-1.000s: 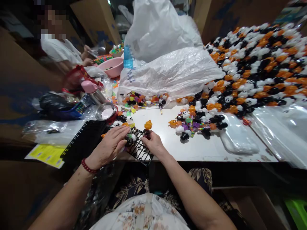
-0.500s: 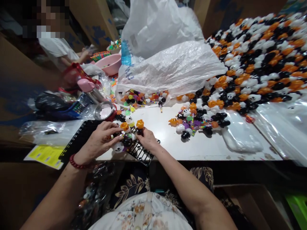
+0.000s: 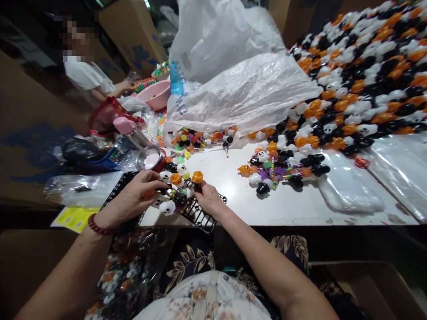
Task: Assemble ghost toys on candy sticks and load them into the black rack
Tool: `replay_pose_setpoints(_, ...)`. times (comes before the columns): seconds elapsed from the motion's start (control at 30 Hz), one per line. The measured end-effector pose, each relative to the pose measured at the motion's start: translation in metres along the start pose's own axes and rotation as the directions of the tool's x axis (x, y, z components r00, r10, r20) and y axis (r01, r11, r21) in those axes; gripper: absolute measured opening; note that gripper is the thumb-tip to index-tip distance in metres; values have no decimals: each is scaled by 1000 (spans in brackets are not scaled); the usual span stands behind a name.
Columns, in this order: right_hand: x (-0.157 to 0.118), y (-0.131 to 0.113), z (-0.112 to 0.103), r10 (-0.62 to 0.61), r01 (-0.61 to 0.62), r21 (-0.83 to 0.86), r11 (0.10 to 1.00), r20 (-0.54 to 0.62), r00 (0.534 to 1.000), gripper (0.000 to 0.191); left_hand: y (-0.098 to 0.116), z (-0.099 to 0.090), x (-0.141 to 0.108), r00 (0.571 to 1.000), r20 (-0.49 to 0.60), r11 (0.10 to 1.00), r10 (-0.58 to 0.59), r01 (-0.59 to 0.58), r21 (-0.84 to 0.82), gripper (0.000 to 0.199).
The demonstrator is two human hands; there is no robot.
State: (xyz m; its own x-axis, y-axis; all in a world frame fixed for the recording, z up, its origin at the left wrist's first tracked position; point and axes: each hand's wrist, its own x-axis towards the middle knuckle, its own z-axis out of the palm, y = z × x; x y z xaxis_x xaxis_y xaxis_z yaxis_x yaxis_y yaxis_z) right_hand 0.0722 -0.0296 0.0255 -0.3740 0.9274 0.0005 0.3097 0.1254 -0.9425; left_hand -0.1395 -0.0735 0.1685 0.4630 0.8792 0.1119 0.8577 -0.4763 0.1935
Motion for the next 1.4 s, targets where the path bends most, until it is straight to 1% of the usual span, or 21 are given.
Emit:
replay_pose_setpoints(0.13,1,1,0,-8,8,-9,1000,-4,1000,15,-2,4,5,996,26,993,89,-91,76,18)
replay_pose_setpoints(0.27,0,0,0,-3,3,1,1000,2,1000,15,-1,3,13,990,57,985,131,-136,108,21)
replay_pose_setpoints(0.4,0,0,0,-14,14,24,1000,-2,1000,14,-5,1,20,979,85,981,188,-191,35,24)
replay_pose_setpoints(0.47,0,0,0,-18,18,34,999,-1,1000,13,-8,2,22,976,95,980,196,-197,-3,26)
replay_pose_setpoints(0.57,0,-1,-1,-13,13,37,999,8,1000,13,-11,3,25,974,111,979,199,-195,-52,26)
replay_pose_setpoints(0.7,0,-4,-3,19,-19,-5,1000,16,1000,13,-11,4,28,973,119,974,196,-180,-137,26)
replay_pose_setpoints(0.83,0,-6,-4,26,-26,-8,1000,21,999,12,-9,-3,34,970,159,957,184,-140,-254,30)
replay_pose_setpoints(0.9,0,-5,-4,16,-16,-5,1000,18,1000,14,-5,-8,36,961,196,952,193,-135,-274,33)
replay_pose_setpoints(0.97,0,-4,-4,-1,2,-9,1000,16,1000,15,1,-11,35,960,215,967,178,-130,-221,33)
replay_pose_setpoints(1.07,0,-4,-3,-15,15,-13,1000,15,1000,16,15,-12,30,974,193,993,119,-116,-29,34)
replay_pose_setpoints(1.13,0,-4,-3,-17,18,-17,1000,15,1000,16,27,-11,27,981,172,989,93,-111,99,34)
replay_pose_setpoints(1.2,0,-4,-4,-18,18,-26,999,11,1000,16,38,-6,27,988,145,975,61,-90,202,29)
replay_pose_setpoints(1.3,0,-5,-3,-11,11,-29,1000,6,1000,15,50,4,32,993,115,951,-23,-13,308,20)
replay_pose_setpoints(1.4,1,-3,-3,-6,6,-13,1000,8,1000,13,54,13,41,983,147,936,-107,50,348,17)
